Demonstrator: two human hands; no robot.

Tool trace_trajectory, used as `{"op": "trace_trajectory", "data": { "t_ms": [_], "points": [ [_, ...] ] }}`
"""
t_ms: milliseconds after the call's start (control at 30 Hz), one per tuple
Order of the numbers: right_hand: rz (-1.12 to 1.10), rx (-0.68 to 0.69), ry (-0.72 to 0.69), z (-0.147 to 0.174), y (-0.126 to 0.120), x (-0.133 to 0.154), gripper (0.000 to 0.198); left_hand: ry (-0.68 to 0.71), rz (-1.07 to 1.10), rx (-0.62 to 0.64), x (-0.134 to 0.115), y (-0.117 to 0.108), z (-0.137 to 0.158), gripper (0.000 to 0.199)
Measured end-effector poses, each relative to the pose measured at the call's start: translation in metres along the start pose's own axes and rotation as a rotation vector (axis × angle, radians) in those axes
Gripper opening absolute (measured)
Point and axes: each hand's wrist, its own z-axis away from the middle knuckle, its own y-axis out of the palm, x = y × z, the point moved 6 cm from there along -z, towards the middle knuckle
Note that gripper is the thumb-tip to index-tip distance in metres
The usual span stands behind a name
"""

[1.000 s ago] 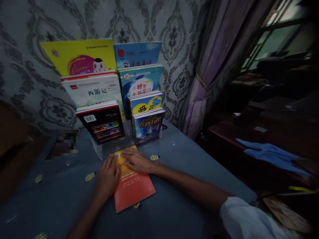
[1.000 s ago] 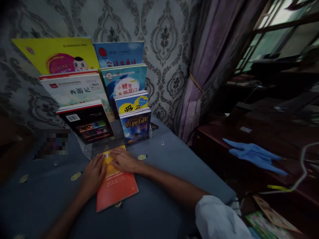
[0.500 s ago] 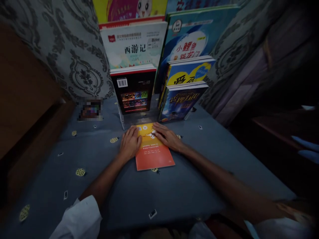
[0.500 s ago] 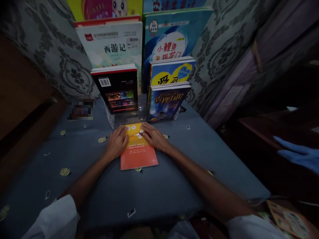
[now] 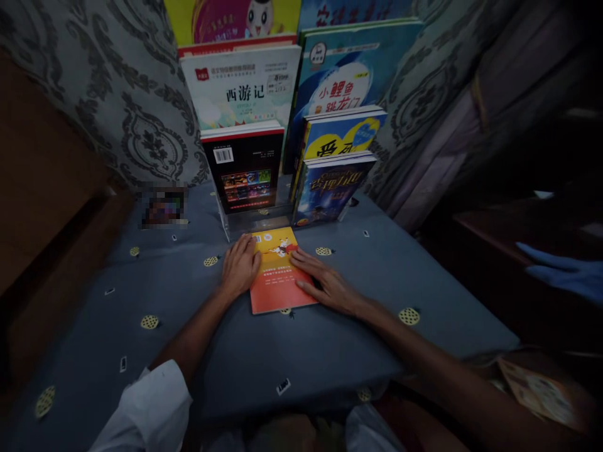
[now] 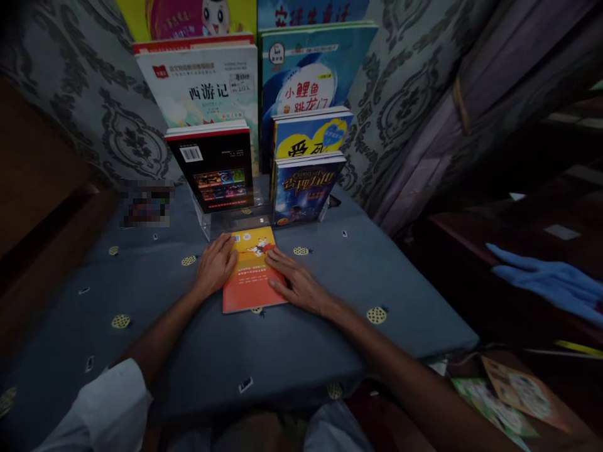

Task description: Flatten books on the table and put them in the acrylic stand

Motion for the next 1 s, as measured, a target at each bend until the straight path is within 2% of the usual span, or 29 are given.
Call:
{"op": "trace_trajectory", "data": {
  "t_ms": [167, 533, 700, 800, 1000],
  "points": [
    [0.012, 0.036, -0.031, 0.015, 0.000, 0.005, 0.061, 0.012, 0.020, -0.028, 0.002, 0.001, 0.000, 0.044],
    [0.113, 0.100, -0.077, 0.019, 0.003, 0.006, 0.064, 0.042, 0.031, -0.038, 0.009, 0.008, -0.001, 0.044],
    [0.203, 0.180, -0.096, 0.026, 0.004, 0.008, 0.084, 0.047, 0.032, -0.001, 0.008, 0.010, 0.001, 0.045],
    [0.249, 0.229, -0.115, 0.034, 0.006, 0.012, 0.093, 0.057, 0.038, 0.000, 0.003, 0.010, 0.010, 0.046],
    [0.308, 0.276, -0.175, 0.066, 0.008, 0.028, 0.095, 0.061, 0.049, 0.002, -0.013, 0.005, 0.042, 0.046]
  ]
}}
